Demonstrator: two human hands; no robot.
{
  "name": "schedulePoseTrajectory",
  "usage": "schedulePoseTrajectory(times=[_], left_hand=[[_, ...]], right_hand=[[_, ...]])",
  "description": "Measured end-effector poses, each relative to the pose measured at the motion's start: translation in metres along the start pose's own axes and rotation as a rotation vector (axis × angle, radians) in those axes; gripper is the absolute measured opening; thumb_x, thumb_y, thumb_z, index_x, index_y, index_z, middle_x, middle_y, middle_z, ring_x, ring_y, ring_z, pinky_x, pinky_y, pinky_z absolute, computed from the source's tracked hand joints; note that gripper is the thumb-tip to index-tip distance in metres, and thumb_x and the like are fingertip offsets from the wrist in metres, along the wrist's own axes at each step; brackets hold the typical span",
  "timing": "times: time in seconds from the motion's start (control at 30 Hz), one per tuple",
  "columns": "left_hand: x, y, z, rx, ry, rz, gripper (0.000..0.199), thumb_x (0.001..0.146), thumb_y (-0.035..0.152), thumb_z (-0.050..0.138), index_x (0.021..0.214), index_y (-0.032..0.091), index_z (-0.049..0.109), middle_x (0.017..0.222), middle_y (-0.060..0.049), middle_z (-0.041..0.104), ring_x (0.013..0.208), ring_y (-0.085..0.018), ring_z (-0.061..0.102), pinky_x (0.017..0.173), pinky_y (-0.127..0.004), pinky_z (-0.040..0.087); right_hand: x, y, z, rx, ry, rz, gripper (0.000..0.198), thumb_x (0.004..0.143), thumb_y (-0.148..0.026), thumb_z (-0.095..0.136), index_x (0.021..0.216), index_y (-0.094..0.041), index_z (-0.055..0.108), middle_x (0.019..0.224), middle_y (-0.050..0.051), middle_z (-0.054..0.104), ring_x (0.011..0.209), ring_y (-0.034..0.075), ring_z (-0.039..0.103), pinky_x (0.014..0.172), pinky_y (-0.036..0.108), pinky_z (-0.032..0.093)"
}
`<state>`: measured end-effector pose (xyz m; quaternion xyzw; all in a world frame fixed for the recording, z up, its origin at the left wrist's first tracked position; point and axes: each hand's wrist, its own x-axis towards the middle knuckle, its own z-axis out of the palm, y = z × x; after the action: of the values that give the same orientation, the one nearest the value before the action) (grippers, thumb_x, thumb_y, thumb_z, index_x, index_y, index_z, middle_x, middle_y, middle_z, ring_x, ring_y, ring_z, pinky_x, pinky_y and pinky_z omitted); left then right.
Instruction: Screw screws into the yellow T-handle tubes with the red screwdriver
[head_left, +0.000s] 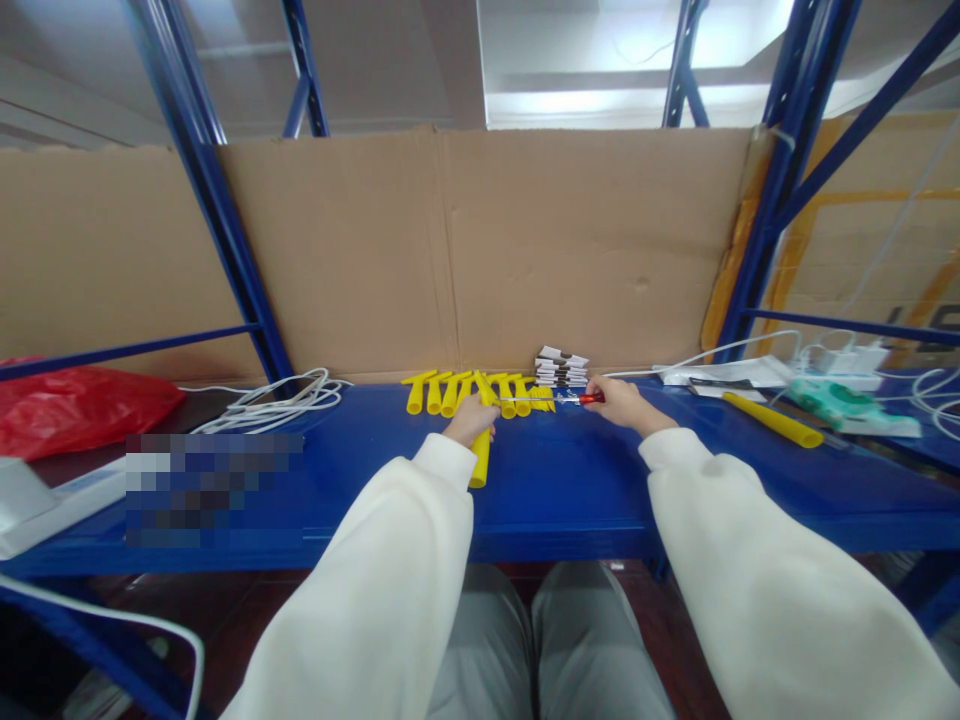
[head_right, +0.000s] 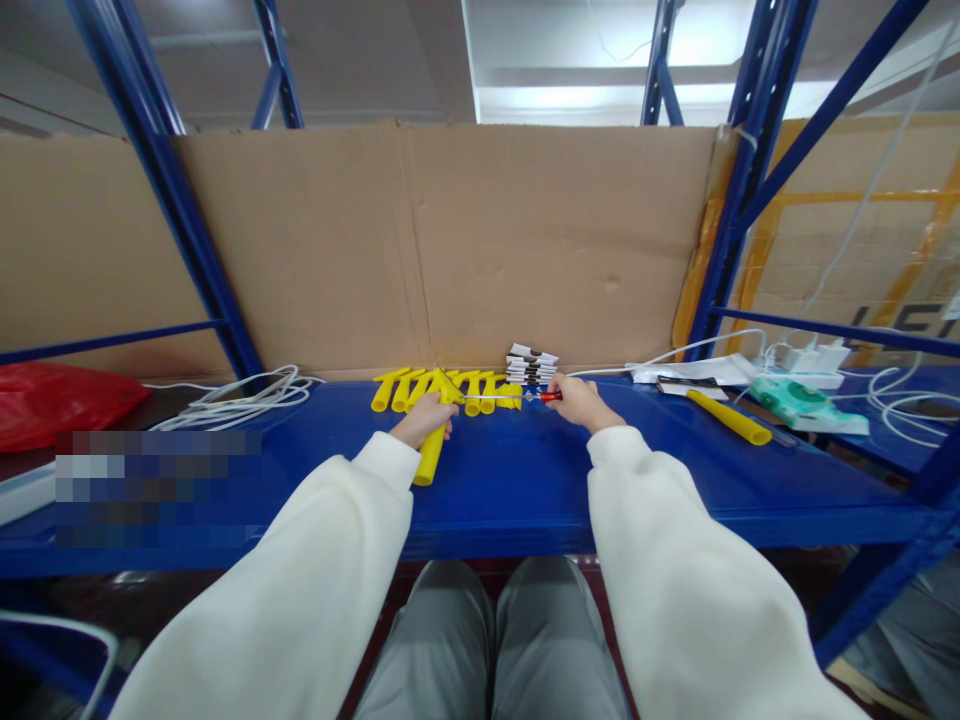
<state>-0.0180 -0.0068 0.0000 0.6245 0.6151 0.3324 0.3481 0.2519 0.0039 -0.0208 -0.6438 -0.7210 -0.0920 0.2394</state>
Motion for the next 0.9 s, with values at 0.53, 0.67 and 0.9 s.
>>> schedulePoseTrajectory(times=[0.53,0.67,0.9], left_hand=[[0.009,-0.008,0.003,0.095,-0.023,0.037,0.017,0.082,0.008,0.054,0.097,0.011,0.064,0.048,0.004,0.052,0.046,-0.016,0.056,0.052,-0.024,0.046],[0.012,-0.01,0.004,0.133,-0.015,0.029,0.023,0.079,0.008,0.058,0.102,0.01,0.063,0.051,0.003,0.056,0.047,-0.017,0.058,0.051,-0.024,0.045],[0.013,-0.012,0.004,0.139,-0.028,0.027,0.021,0.08,0.009,0.057,0.1,0.01,0.064,0.053,0.001,0.058,0.048,-0.017,0.058,0.054,-0.025,0.047]], right_hand=[[-0.002,-0.005,-0.003,-0.001,-0.034,0.033,0.012,0.078,-0.018,0.067,0.089,-0.024,0.065,0.086,0.003,0.076,0.08,0.022,0.068,0.076,0.031,0.043],[-0.001,-0.004,-0.002,-0.001,-0.033,0.019,0.012,0.078,-0.017,0.066,0.088,-0.024,0.065,0.086,0.003,0.077,0.078,0.022,0.068,0.075,0.031,0.044],[0.0,-0.001,0.001,-0.017,0.003,-0.04,0.012,0.078,-0.019,0.067,0.09,-0.024,0.066,0.08,0.003,0.075,0.073,0.021,0.066,0.075,0.032,0.044]])
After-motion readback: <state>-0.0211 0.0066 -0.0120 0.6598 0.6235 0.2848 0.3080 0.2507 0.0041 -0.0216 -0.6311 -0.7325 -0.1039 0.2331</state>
